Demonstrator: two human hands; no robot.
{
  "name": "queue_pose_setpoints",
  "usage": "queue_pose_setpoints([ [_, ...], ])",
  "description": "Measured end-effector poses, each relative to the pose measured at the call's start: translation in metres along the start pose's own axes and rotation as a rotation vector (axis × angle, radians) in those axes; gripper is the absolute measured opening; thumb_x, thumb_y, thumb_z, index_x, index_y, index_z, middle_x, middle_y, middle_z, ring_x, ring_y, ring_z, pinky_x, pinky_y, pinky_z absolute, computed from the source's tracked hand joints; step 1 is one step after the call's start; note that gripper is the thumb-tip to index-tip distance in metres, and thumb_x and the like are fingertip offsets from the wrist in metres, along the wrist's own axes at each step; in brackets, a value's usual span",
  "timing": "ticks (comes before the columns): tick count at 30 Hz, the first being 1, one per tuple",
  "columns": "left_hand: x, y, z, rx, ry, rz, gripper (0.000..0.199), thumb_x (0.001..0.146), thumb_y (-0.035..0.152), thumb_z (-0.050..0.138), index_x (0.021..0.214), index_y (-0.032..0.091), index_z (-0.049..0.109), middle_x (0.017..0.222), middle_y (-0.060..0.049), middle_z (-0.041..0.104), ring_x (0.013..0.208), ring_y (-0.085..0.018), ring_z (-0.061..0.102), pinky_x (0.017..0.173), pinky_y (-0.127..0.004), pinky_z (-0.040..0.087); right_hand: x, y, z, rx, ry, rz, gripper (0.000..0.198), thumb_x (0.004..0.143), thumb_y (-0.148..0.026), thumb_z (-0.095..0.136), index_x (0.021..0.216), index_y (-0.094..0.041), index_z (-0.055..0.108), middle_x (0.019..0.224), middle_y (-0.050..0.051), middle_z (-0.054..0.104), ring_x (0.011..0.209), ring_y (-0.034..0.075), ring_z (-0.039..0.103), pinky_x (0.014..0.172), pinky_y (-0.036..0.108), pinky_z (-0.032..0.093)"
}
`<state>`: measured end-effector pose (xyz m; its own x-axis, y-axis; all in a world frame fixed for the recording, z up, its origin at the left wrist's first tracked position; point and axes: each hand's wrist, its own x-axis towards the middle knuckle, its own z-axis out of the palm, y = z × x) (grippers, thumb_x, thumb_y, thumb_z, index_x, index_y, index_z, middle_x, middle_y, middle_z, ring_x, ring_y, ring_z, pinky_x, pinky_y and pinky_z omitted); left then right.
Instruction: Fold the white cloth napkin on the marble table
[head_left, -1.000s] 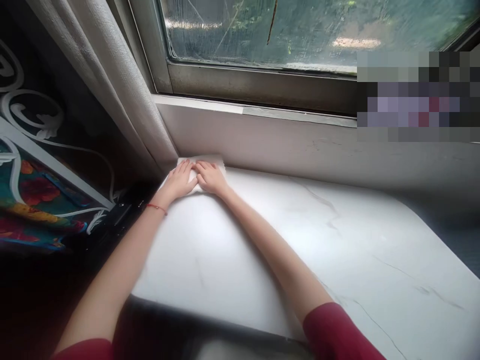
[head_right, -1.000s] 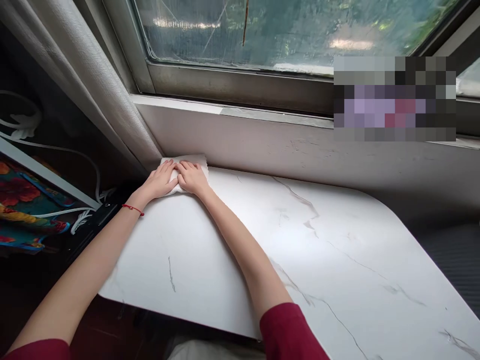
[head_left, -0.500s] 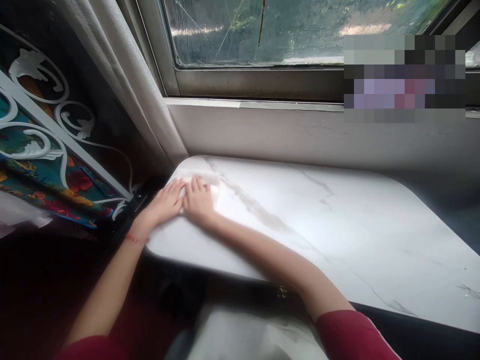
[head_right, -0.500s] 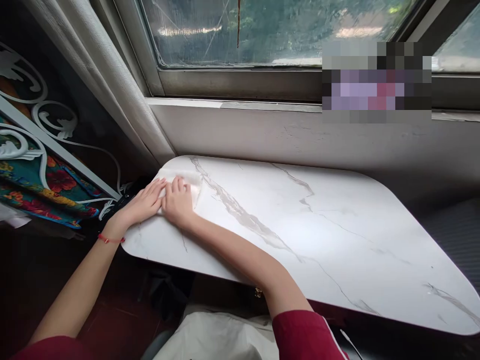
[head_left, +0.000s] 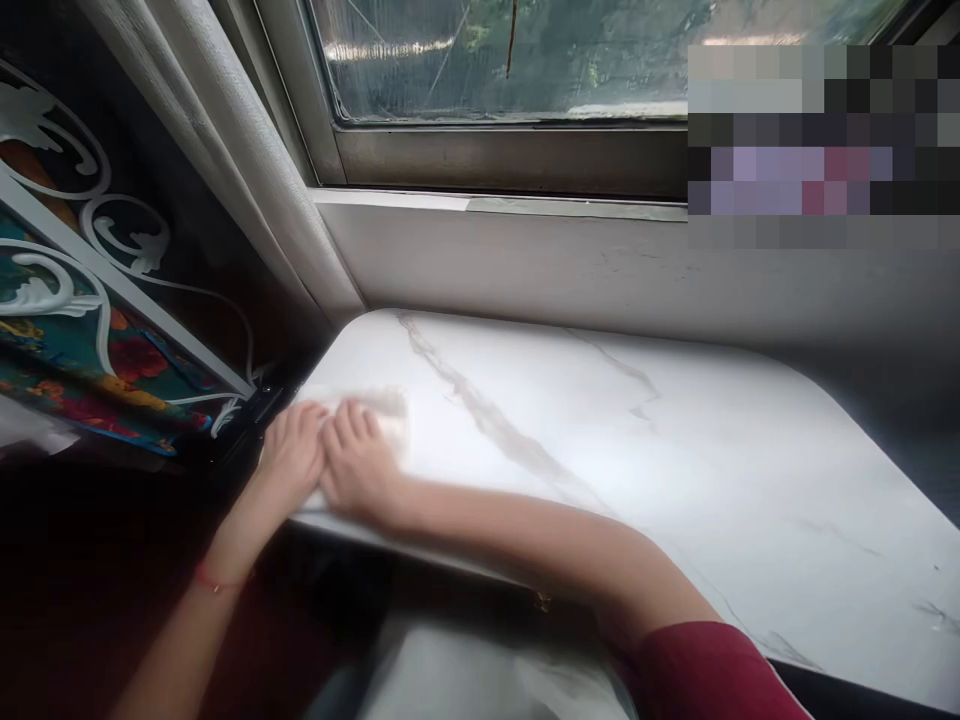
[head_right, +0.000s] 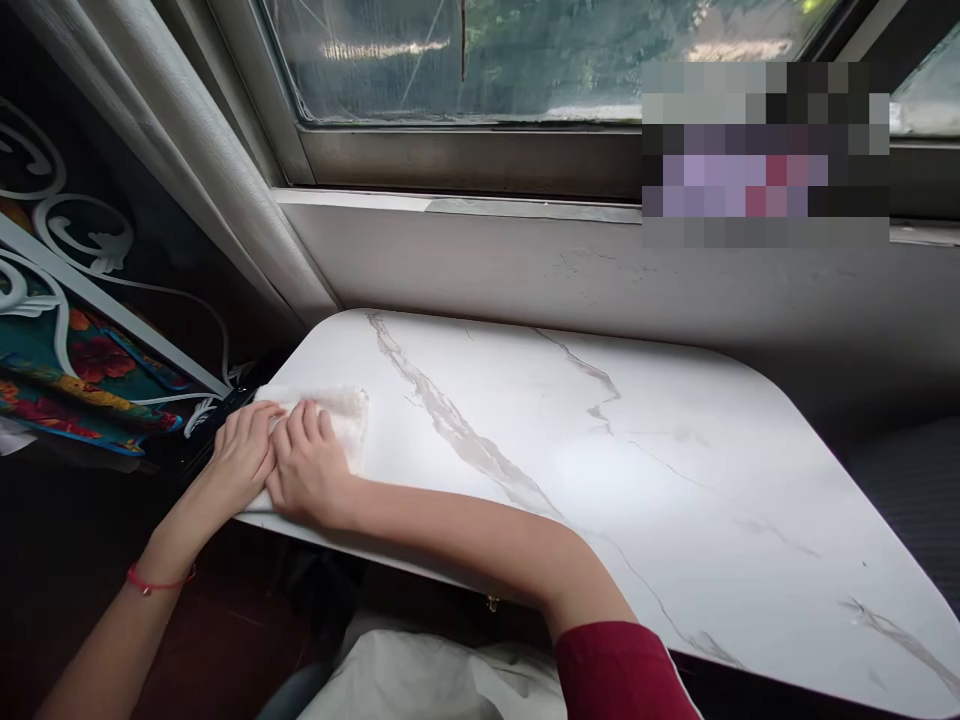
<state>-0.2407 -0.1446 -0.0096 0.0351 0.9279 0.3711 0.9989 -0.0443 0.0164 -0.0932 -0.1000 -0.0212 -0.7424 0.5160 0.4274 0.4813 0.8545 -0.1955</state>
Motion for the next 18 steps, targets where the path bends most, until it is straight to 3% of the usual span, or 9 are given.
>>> queue_pose_setpoints([
  [10,0.152,0.053,0.051,0.086,-0.060,0.023,0.034,0.096,0.021,0.032,0.116,0.012,0.058,0.120,-0.020,0.060,0.121,-0.032,0.054,0.102,-0.045,0.045,0.041,0.149,-0.008,-0.029,0.007,0.100,0.055,0.095,-0.026,0.045,0.143,0.001,0.047,0.151,0.027,0.045,0.143,0.036,0.037,0.117,0.047,0.027],
  [14,0.200,0.071,0.076,-0.053,-0.057,0.077,0.044,0.096,0.023,0.030,0.132,0.008,0.051,0.145,-0.020,0.050,0.142,-0.028,0.041,0.116,-0.042,0.035,0.039,0.195,-0.016,-0.086,0.061,0.200,0.048,0.094,-0.024,0.043,0.134,-0.002,0.055,0.147,0.024,0.051,0.140,0.034,0.041,0.114,0.046,0.030],
  [18,0.217,0.070,0.090,-0.158,-0.147,0.145,0.060,0.098,0.033,0.029,0.149,0.003,0.034,0.161,-0.020,0.031,0.153,-0.028,0.022,0.125,-0.045,0.019,0.036,0.214,-0.021,-0.114,0.080,0.194,0.047,0.092,-0.025,0.045,0.132,-0.003,0.055,0.145,0.024,0.052,0.138,0.033,0.042,0.113,0.045,0.031],
])
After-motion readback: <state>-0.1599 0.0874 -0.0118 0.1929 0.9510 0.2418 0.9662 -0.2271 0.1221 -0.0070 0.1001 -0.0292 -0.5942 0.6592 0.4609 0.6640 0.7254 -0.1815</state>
